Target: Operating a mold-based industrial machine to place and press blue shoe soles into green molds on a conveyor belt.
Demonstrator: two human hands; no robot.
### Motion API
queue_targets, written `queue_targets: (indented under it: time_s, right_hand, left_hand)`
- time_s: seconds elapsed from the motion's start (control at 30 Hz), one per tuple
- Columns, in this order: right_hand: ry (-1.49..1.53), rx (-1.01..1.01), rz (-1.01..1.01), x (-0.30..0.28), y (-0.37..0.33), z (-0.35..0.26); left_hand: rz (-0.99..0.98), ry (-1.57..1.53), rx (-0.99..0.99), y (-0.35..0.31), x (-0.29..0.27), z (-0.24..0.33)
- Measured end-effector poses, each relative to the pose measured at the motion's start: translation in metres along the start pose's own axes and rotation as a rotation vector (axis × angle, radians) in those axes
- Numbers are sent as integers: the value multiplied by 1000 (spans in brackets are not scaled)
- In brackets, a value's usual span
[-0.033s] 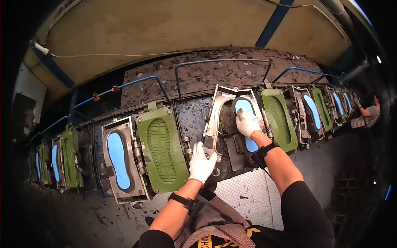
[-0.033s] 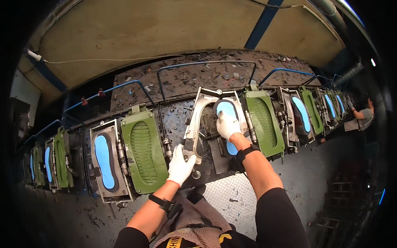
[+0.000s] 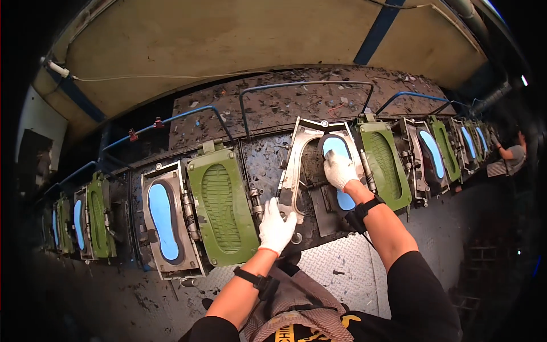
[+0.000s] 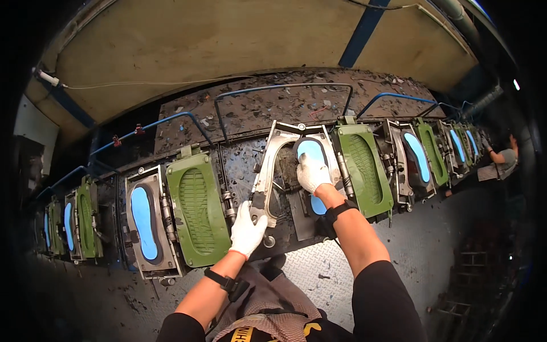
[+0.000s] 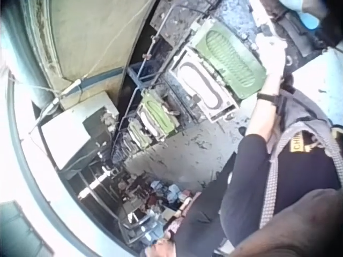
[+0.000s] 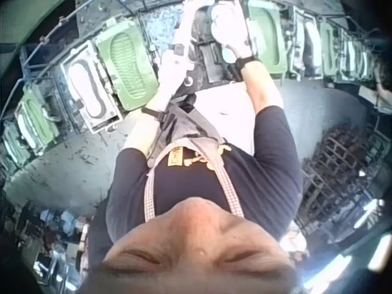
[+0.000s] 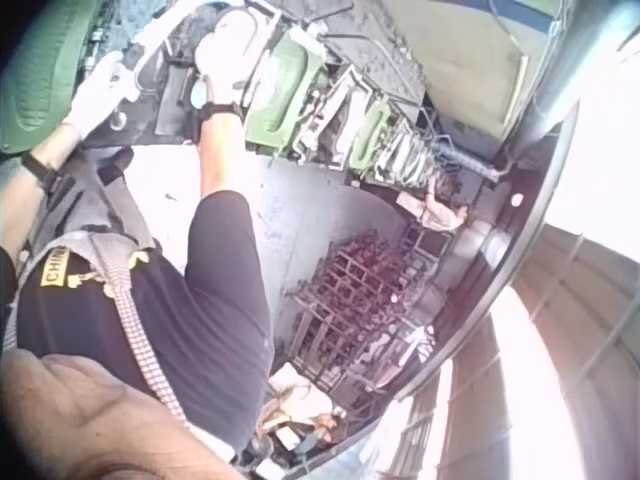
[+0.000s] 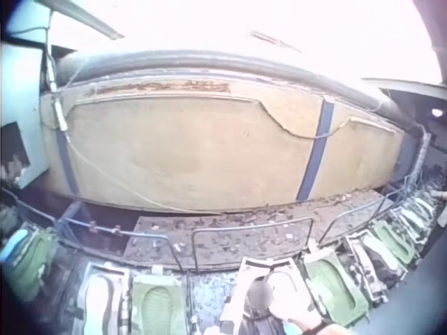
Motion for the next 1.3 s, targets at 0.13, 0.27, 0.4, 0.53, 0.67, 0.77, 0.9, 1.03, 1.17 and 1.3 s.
queue_targets:
  time_s: [0.13,0.27,0.4,0.53,0.67,0.77,0.9,1.03,1.17,1.3]
  right_hand:
    - [122,-1,-40,0,9,-9]
    - [77,-86,-346,-49,6,-30]
    - [319,-310,274,-150,-12,-34]
    - [-30,-466,-73,-72,-36,-42]
    - [118,-509,119,-32,-56,-4]
    - [316,-606,16,-40,-105,24]
    - [432,-775,114,-71,-132,38]
    - [458,-465,124,-46,-110,55]
    - [575,-330,88,-26,-110,62]
    - [603,-380,64,-51,-102,48]
  left_hand:
    - [-23,-187,-59,-32,26,16]
    - [-455,-217,-224,-68,116,44]
    - [-187,-251,-165,-52,137,59]
    - [-73,-290,-290,-53,147,60]
    - [194,-121,87,-51,124,92]
    - [335,74,698,-57,115,128]
    - [282,-84,772,-38,113,130]
    - [286,-171,605,-32,117,126]
    - [271,-212,499,-41,114,122]
    - [276,-168,664,-52,107,136]
Point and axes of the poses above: each hand's wrist, its own y-axis towards the middle knuckle, its own x-axis out of the palm, z = x × y, the point moved 7 cm from there along y, towards the middle knuckle, and after that the axes turned 9 degrees about -x, right-handed, at the moved point
